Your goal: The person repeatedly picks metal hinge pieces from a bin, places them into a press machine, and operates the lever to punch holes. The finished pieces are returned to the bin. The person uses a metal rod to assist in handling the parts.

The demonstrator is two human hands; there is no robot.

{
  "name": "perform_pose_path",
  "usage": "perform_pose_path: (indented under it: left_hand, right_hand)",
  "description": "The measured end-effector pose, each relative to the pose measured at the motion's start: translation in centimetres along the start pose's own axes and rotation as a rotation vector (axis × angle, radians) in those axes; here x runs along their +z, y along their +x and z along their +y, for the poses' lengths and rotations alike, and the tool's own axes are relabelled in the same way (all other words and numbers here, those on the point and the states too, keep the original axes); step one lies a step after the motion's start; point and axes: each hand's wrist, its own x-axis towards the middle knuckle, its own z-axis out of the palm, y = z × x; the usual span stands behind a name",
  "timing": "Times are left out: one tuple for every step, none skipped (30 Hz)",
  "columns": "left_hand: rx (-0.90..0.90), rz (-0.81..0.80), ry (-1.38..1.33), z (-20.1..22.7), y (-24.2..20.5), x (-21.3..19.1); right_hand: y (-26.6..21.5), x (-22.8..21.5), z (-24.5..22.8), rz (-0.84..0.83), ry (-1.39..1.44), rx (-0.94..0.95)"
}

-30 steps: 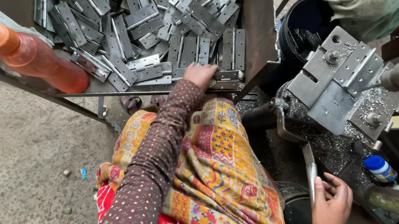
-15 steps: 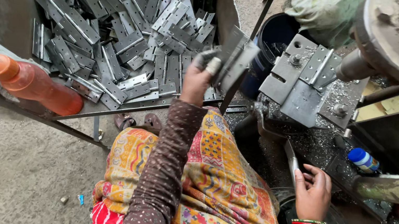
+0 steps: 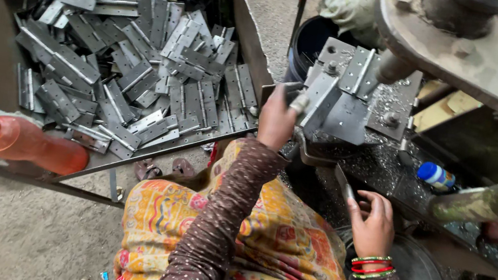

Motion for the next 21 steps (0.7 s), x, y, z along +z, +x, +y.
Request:
perform_pose_path:
  left_hand:
    - [0.128,-0.003,0.365,0.8,-0.5,0.5]
    - [0.105,-0.073,0.536,1.6,-0.6,1.0]
    - [0.084,-0.143,0.708,2.3,-0.6,1.5]
    - [0.062,-0.211,0.881,2.7,-0.7,1.9]
    - [0.197,-0.175,0.91,3.1,-1.0,2.4]
    - [0.329,-0.142,0.938,3.3,-1.6,2.8]
    - [0.463,-0.108,0.962,3.4,-2.4,3.2]
    - [0.5,-0.125,0.918,3.5,-3.5,3.6]
    - [0.537,-0.141,0.872,3.5,-4.8,4.0]
    - [0.578,-0.149,0.825,3.6,-5.5,4.4]
    - [0.533,-0.223,0.836,3.7,-6.0,4.8]
    - [0.487,-0.299,0.846,3.8,-6.2,5.3]
    - [0.441,-0.375,0.855,3.7,-6.2,5.7]
    - [0.439,-0.36,0.849,3.6,-6.1,5.9]
    - [0.436,-0.345,0.842,3.4,-5.5,6.2]
    - [0.435,-0.328,0.838,3.3,-4.6,6.5]
    - [0.41,-0.362,0.838,3.1,-3.8,6.8]
    - [0.387,-0.394,0.836,3.0,-2.9,7.1]
    - [0.364,-0.425,0.834,2.9,-2.5,7.3]
    - [0.38,-0.427,0.833,2.8,-2.1,7.4]
    - [0.396,-0.428,0.831,2.7,-1.9,7.5]
  right_hand:
    - [-0.2,-0.1,-0.1,0.001,0.005,0.0]
    - [0.1,-0.2,-0.1,0.006,0.012,-0.005]
    - [0.3,-0.4,-0.1,0.013,0.013,0.003]
    - [0.4,-0.3,-0.2,0.019,0.014,0.011]
    - [0.4,-0.3,-0.3,0.024,0.016,0.019]
    - [0.2,-0.2,-0.4,0.025,0.003,0.011]
    - [0.1,-0.1,-0.5,0.026,-0.01,0.004]
    - [0.0,-0.2,-0.5,0.022,-0.028,-0.007]
    - [-0.2,-0.2,-0.6,0.009,-0.036,0.009]
    - [0.1,-0.3,-0.7,0.001,-0.043,0.017]
    - [0.3,-0.4,-0.8,-0.007,-0.05,0.026]
    - [0.5,-0.5,-0.9,0.015,-0.077,-0.02]
    - [0.6,-0.5,-1.0,0.036,-0.104,-0.066]
    - [0.4,-0.5,-1.0,0.052,-0.132,-0.108]
    - [0.3,-0.5,-1.0,0.035,-0.148,-0.097]
    - [0.2,-0.4,-1.0,0.019,-0.161,-0.087]
    - [0.0,-0.4,-0.8,0.004,-0.175,-0.078]
    - [0.0,-0.3,-0.5,-0.022,-0.197,-0.061]
    - [-0.1,-0.1,-0.1,-0.048,-0.22,-0.045]
    - [0.0,0.0,0.5,-0.071,-0.243,-0.029]
    - [-0.1,0.3,1.3,-0.087,-0.269,-0.058]
